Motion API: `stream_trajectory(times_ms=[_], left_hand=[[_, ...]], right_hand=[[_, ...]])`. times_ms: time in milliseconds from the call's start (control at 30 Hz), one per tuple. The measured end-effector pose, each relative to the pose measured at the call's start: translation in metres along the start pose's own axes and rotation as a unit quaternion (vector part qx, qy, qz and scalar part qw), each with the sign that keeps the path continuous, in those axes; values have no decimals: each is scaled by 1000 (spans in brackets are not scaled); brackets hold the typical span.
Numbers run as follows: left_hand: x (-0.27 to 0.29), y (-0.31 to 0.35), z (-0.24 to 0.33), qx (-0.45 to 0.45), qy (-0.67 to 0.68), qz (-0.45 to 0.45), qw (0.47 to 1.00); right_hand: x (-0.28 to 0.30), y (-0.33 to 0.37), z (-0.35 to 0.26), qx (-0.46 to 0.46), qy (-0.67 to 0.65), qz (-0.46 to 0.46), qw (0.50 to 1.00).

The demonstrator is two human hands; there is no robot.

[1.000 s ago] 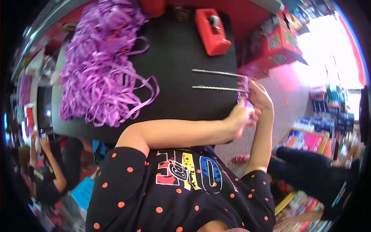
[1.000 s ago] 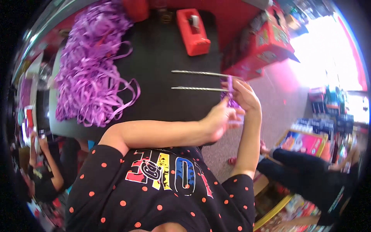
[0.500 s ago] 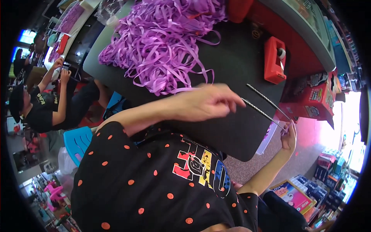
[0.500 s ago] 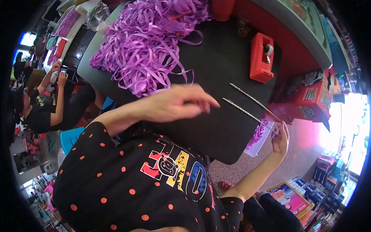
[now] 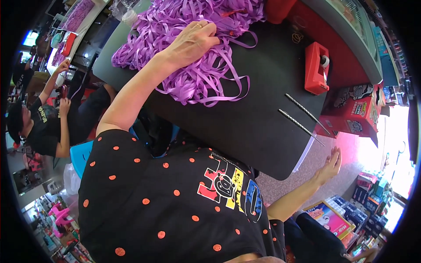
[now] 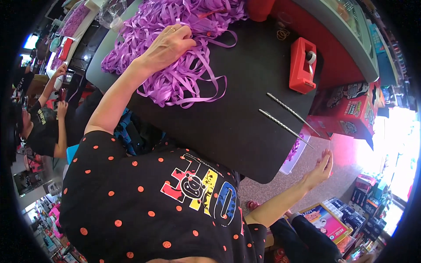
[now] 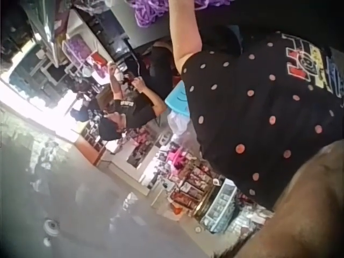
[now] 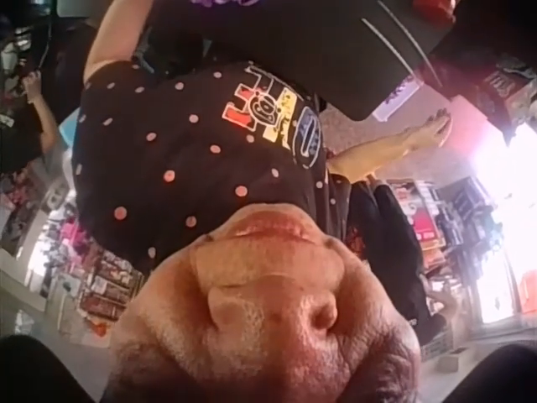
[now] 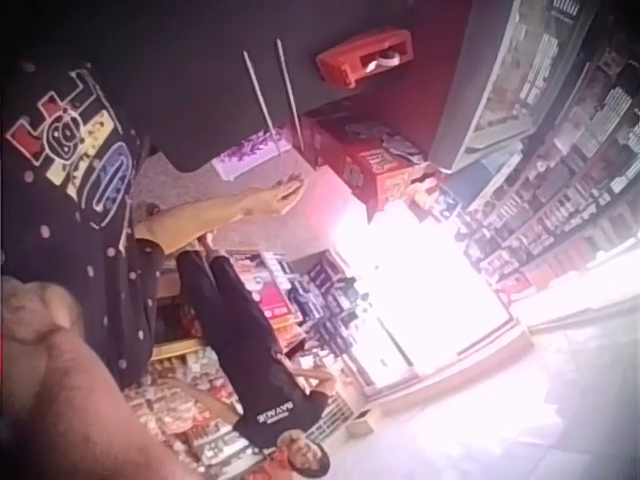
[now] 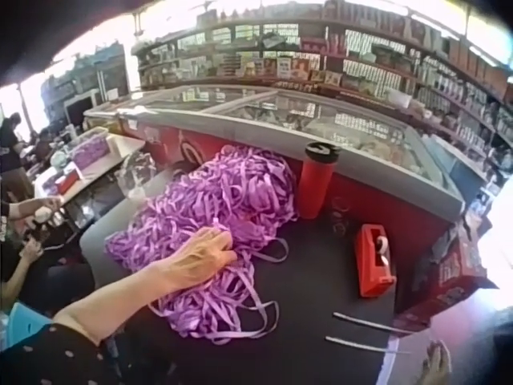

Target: Using a metal jig tool to wrap and tie purple ribbons into small decorative bows at a retail counter.

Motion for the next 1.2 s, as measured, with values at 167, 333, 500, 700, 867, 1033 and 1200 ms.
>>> stream_trajectory(times_ms=[167, 333, 500, 700, 867, 1033, 1200], left_hand=[[26, -1, 6, 24, 65, 35, 997], [98, 1, 73, 9, 209, 16, 978], [118, 35, 146, -76, 310, -56, 946], [79, 56, 113, 13, 322, -76, 944], [56, 36, 59, 220, 460, -112, 853], [78, -24, -4, 235, 454, -5, 859], [210, -61, -20, 174, 458, 237, 839]], right_hand=[[-62, 44, -100, 205, 26, -142, 968], [-142, 128, -186, 193, -200, -447, 850], [-159, 181, -210, -63, -311, -637, 702], [-123, 137, -196, 24, -198, -534, 822], [-113, 104, -185, 21, -331, -407, 851], [-174, 77, -214, -13, -346, -435, 831], [-215, 76, -293, -56, -586, -547, 596]])
Point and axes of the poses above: each hand's wrist, its own y-axis away from the middle knuckle, its own x-axis out of the back of the hand, z = x × y, the point moved 3 cm from there along -y, towards the middle knuckle, and after that the axes turned 11 degrees about x, right-handed, at the moved point
